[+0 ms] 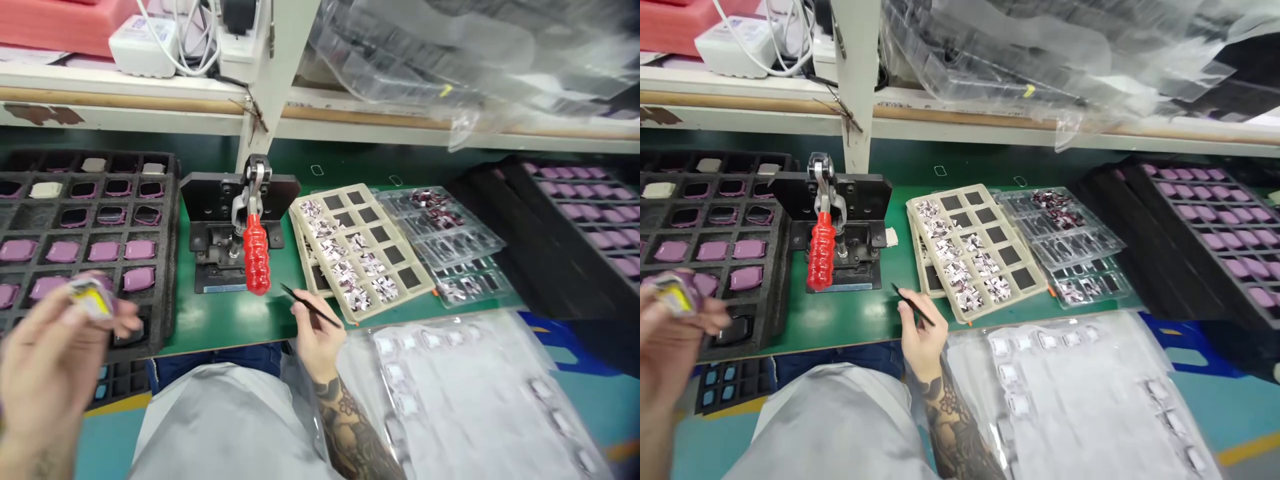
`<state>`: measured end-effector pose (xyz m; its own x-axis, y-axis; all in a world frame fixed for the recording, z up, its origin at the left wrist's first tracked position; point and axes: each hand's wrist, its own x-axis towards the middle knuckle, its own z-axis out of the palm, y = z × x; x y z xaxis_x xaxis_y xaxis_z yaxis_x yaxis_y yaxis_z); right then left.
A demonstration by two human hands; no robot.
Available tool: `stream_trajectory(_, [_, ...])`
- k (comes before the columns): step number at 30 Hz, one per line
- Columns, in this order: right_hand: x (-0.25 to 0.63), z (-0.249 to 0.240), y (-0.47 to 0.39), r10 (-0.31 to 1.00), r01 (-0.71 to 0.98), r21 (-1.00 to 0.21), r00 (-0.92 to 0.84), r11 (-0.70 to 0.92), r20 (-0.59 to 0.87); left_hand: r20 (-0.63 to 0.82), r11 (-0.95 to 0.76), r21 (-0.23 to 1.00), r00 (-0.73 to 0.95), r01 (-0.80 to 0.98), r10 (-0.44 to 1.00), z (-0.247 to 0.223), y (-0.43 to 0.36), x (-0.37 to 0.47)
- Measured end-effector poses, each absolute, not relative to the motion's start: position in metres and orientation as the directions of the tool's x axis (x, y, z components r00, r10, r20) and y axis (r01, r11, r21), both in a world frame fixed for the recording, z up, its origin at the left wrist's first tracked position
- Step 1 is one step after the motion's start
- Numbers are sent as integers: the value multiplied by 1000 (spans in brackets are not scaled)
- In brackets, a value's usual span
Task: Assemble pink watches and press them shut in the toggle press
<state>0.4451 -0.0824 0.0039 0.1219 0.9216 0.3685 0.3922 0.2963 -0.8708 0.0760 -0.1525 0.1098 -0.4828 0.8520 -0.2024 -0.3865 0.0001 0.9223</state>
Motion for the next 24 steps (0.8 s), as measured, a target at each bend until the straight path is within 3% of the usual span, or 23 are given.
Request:
stream_trajectory(4, [443, 7, -79, 934, 398, -877, 117, 269, 339, -275, 156, 852, -174, -499, 946, 91, -148, 178])
stream_trajectory(6, [440, 10, -82, 931, 334, -910, 180, 247, 319, -296, 209, 837, -97, -505, 950, 75, -135, 201])
stream_trajectory(9, [428, 18, -88, 923, 136, -943, 204, 303, 326, -296, 219, 879, -126, -423, 947, 53, -118, 212])
stream_trajectory(13, [401, 28, -94, 912, -22, -913, 51, 407, 406, -296, 229, 909, -150, -349, 944, 42, -116, 216])
stream_trajectory(18, [378, 30, -90, 876, -22, -876, -28, 481, 482, -269, 221, 935, -148, -279, 952, 40, -124, 219])
stream_trajectory(24, [374, 28, -86, 877, 35, -879, 57, 476, 478, -275, 227, 912, -98, -342, 957, 39, -125, 219])
